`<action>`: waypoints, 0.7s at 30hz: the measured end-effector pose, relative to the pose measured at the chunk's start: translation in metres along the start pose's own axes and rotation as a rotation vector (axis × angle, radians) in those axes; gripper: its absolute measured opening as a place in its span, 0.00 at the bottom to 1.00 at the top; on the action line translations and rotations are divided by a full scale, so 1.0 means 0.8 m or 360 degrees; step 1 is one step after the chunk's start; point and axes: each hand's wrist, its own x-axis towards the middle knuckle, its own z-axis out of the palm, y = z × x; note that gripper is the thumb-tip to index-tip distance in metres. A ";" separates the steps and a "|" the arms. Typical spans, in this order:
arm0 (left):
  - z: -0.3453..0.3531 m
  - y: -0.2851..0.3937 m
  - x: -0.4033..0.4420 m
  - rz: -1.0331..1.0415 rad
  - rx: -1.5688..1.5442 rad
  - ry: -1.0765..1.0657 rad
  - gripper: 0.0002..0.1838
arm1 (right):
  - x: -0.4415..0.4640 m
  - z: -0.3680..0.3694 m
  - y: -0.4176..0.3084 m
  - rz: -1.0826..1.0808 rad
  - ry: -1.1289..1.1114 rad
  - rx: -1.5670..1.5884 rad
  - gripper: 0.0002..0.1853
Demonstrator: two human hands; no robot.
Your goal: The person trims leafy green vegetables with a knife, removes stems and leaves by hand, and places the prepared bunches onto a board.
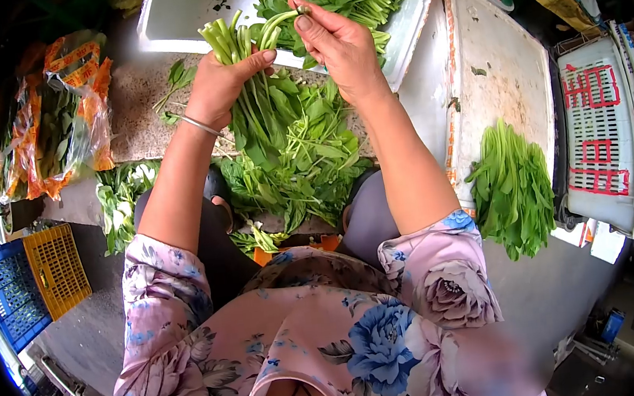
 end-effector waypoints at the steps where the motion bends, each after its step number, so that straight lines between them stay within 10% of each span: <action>1: 0.000 0.002 -0.001 -0.0001 0.0001 0.0002 0.11 | 0.001 -0.004 0.001 0.0028 -0.0004 -0.0082 0.23; 21: 0.000 0.015 -0.010 -0.0132 -0.0421 0.0009 0.10 | 0.001 0.000 0.009 0.0358 -0.0264 -0.0017 0.22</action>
